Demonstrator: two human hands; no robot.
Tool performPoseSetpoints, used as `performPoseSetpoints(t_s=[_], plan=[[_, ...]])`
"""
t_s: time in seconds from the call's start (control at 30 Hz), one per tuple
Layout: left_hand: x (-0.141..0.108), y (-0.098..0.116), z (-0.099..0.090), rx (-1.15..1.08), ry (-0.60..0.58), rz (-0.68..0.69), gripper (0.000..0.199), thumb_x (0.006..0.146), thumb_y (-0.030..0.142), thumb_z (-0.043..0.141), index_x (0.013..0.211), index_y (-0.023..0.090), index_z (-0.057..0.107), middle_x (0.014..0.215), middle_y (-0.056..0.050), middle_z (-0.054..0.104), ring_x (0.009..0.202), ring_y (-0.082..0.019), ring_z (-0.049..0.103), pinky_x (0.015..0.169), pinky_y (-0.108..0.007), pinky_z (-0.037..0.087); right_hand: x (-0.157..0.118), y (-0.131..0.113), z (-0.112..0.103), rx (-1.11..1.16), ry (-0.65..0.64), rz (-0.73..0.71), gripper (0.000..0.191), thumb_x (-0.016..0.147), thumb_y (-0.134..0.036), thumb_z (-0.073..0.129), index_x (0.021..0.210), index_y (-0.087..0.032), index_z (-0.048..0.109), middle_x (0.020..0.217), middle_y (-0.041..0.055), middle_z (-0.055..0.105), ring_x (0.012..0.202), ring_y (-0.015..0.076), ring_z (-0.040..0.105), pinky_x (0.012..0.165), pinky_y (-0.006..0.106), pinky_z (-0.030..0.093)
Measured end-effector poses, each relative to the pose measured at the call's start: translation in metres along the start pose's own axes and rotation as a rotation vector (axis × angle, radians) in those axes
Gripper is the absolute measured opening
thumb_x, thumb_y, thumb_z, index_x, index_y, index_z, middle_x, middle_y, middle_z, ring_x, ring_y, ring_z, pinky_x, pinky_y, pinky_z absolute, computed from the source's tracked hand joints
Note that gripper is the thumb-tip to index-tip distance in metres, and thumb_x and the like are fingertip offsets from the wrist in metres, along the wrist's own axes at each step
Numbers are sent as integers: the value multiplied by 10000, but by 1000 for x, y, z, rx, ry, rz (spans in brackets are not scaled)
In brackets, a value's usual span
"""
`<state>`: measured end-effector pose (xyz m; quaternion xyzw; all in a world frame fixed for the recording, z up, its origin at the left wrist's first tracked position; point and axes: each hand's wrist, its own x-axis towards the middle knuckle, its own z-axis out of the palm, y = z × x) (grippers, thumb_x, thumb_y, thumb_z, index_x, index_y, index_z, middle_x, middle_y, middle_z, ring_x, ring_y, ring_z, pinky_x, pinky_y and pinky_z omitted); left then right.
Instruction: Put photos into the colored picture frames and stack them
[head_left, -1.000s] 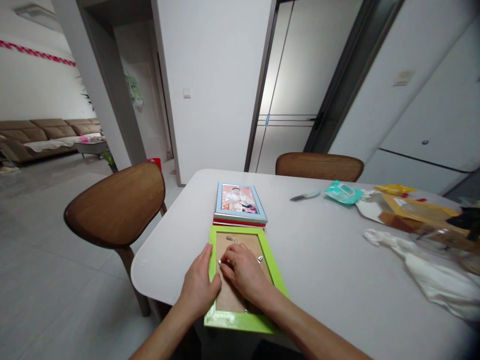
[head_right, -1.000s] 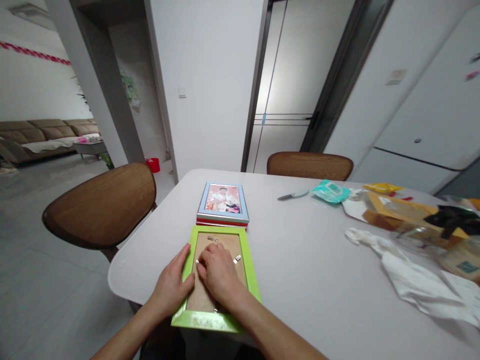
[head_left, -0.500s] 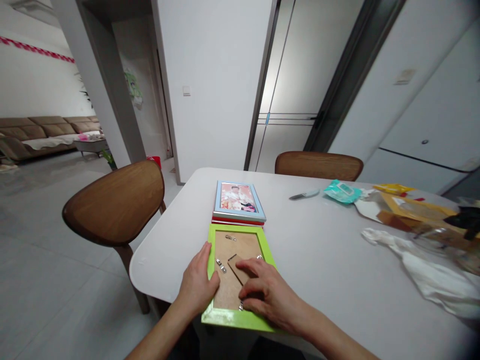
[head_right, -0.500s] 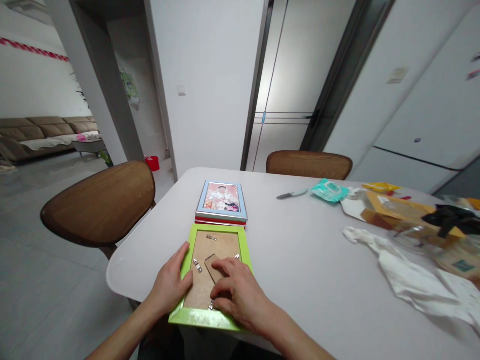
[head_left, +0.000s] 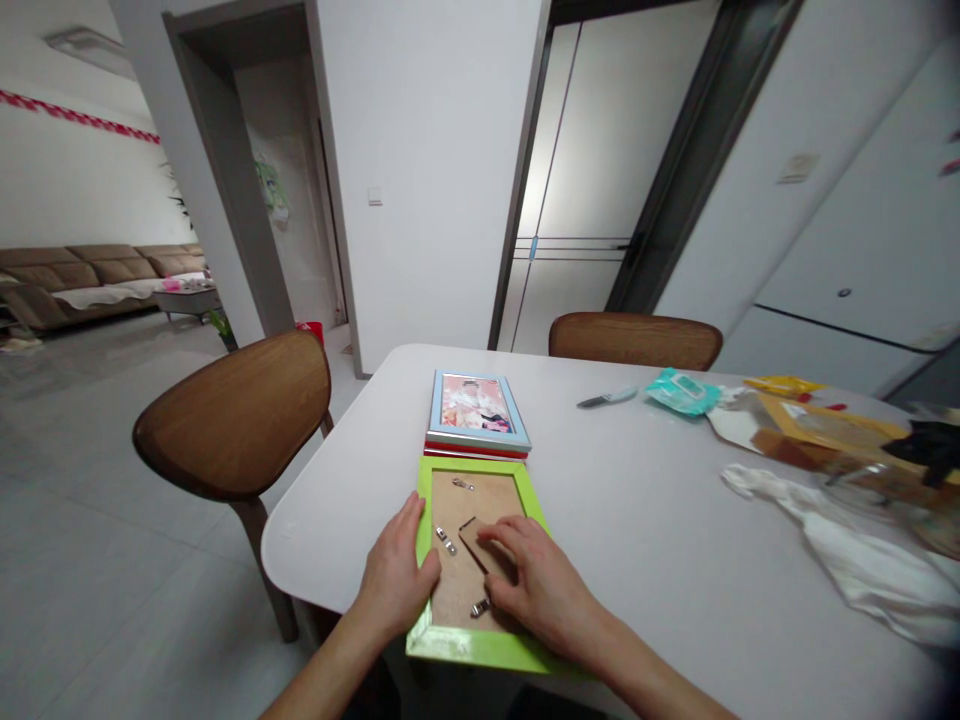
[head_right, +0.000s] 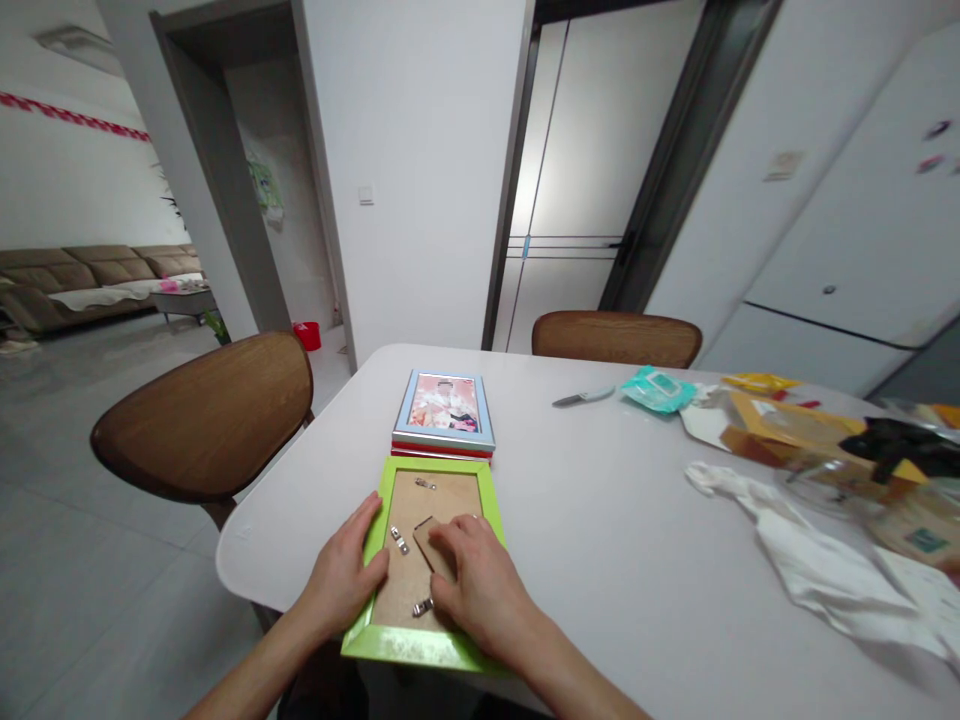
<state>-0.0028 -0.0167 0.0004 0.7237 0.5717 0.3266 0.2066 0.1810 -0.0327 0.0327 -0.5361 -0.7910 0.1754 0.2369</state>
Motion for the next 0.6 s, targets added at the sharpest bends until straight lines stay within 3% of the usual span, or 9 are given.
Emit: performPoseSetpoints(t_s=[0.17,0.3,0.43,0.6], plan=[[4,11,-7,-165,-27,-76,363,694,306,520,1019,148,553,1278,-121,384,1166,-227,356,976,-357,261,4,-7,-11,4,43,14,299,591,-126,499,870,-188,585,873,52,536,827,179,469,746,292,369],[8,21,-16,-511,60,-158,197,687,329,544,748,156,616,1146,-93,513,1074,-236,444,912,-325,322,11,-25,-23,14,90,-38,258,609,-145,525,856,-182,587,861,58,540,830,184,463,747,309,377],[9,22,-25,-740,24,-254,249,696,362,532,796,144,599,797,-36,635,735,-188,572,668,-268,440,16,-40,-24,66,105,-102,284,617,-164,557,899,-193,573,901,53,544,860,183,464,765,321,383],[8,15,-31,-828,9,-333,261,655,364,569,772,132,591,698,-13,630,598,-140,551,559,-219,425,13,-39,-19,140,105,-54,250,675,-220,525,921,-199,563,912,45,569,850,168,499,768,315,398]])
